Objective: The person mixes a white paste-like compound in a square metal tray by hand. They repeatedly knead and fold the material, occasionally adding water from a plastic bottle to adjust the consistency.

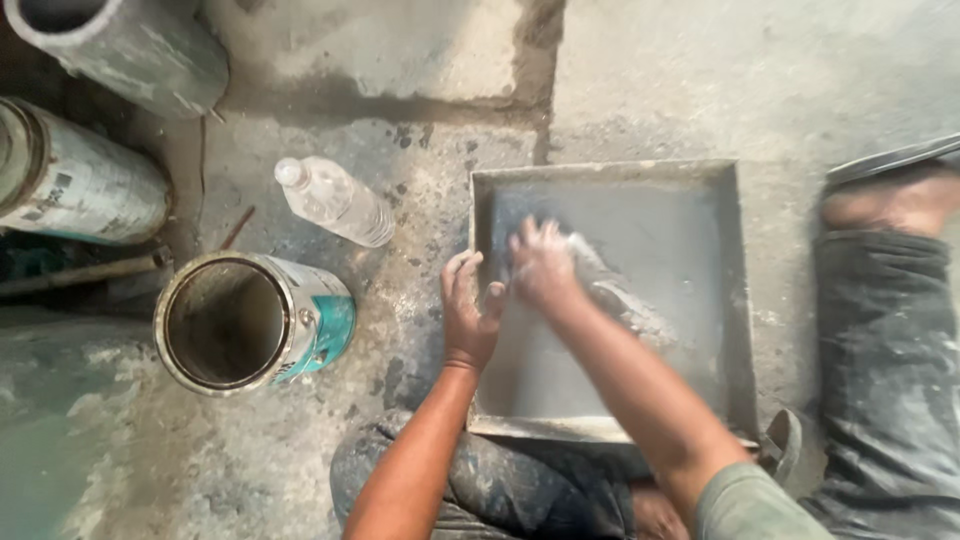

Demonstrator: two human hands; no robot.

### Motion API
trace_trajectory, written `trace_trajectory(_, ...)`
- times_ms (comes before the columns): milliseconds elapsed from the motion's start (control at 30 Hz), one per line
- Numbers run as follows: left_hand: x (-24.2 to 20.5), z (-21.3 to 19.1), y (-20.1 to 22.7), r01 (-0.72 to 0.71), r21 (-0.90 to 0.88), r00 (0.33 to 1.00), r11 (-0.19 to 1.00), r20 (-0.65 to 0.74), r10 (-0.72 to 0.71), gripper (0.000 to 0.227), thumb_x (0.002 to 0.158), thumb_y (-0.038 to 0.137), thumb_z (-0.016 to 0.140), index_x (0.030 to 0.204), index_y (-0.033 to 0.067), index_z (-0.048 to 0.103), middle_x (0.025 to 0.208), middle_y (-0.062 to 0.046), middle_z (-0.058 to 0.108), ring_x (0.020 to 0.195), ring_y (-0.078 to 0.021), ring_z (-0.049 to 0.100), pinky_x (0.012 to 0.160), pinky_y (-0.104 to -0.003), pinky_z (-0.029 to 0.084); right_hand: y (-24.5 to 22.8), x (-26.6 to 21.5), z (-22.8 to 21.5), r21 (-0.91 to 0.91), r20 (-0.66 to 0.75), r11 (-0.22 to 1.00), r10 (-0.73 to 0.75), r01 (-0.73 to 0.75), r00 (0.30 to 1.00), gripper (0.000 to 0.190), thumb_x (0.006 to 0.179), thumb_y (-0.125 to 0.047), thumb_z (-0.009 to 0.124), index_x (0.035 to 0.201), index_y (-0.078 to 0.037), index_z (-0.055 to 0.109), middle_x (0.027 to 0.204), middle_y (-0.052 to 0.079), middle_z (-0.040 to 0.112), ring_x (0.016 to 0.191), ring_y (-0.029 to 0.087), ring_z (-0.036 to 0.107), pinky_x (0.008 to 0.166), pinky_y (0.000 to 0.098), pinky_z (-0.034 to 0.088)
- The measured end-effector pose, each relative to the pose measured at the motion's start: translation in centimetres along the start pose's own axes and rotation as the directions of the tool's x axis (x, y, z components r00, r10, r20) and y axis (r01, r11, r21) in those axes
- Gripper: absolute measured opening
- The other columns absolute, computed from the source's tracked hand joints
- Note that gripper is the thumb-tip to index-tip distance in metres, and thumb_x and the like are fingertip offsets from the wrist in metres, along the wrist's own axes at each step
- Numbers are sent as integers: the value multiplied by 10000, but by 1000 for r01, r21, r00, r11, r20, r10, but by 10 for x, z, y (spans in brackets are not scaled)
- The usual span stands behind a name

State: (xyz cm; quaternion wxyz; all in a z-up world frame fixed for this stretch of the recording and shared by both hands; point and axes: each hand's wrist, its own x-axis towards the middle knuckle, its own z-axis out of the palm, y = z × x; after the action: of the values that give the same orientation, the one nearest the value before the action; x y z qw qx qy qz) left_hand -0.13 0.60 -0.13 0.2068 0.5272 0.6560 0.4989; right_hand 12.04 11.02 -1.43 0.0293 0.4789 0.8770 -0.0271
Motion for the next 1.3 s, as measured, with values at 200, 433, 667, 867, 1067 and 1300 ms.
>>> trace_trajectory(200, -14, -1, -1, -19, 27, 999, 999, -42, 20, 640, 995, 547, 600, 1328, 0, 583, 1389, -201, 515, 1299, -369, 543, 1124, -461, 453, -3, -107, -5, 61, 35, 946, -322, 319, 946, 385, 804, -297, 697, 1137, -103, 710, 1261, 164, 577, 1015, 333, 582, 835, 436, 524)
trace_trajectory(433, -14, 2, 1, -27, 123, 998, 992, -53, 34, 577, 978, 490, 649, 1325, 32, 602, 1398, -175, 538, 1325, -378, 527, 1147, -465, 426, 87, -196, -32, 448, -261, 762, -390, 468, 883, 471, 742, -157, 675, 1212, -151, 707, 1387, 103, 601, 1309, 305, 533, 1097, 457, 477)
trace_trajectory(667, -8, -3, 4, -9, 86, 1000, 996, 11, 8, 631, 1018, 560, 561, 1334, 15, 593, 1430, -188, 510, 1373, -374, 490, 1176, -483, 397, 64, -101, -12, 117, -336, 918, -322, 378, 885, 617, 660, -465, 822, 1213, -219, 707, 1430, 170, 510, 1306, 434, 455, 960, 653, 488)
trace_trajectory(867, -8, -1, 3, 0, 154, 1000, 988, 23, -4, 733, 1002, 643, 505, 1364, 9, 578, 1417, -203, 494, 1361, -373, 488, 1173, -490, 397, 46, 18, 64, 216, -287, 917, -268, 335, 920, 393, 795, -359, 800, 1135, -187, 707, 1257, 170, 624, 1102, 432, 612, 880, 584, 520)
trace_trajectory(1067, 12, -9, 25, 39, 113, 999, 993, 8, -41, 765, 1006, 673, 465, 1368, 8, 578, 1446, -207, 491, 1362, -399, 491, 1142, -498, 409, 59, 17, 28, 439, -277, 836, -224, 331, 934, 346, 843, -270, 767, 1156, -154, 678, 1302, 165, 634, 1177, 391, 629, 998, 528, 521)
trace_trajectory(1300, -6, -7, 13, 59, 109, 997, 992, 33, -63, 741, 1026, 650, 427, 1376, 15, 580, 1460, -189, 489, 1345, -396, 491, 1144, -496, 397, 86, -151, -23, 501, -443, 767, -171, 401, 880, 271, 829, -166, 780, 1065, -163, 646, 1320, 85, 637, 1241, 310, 632, 1068, 469, 491)
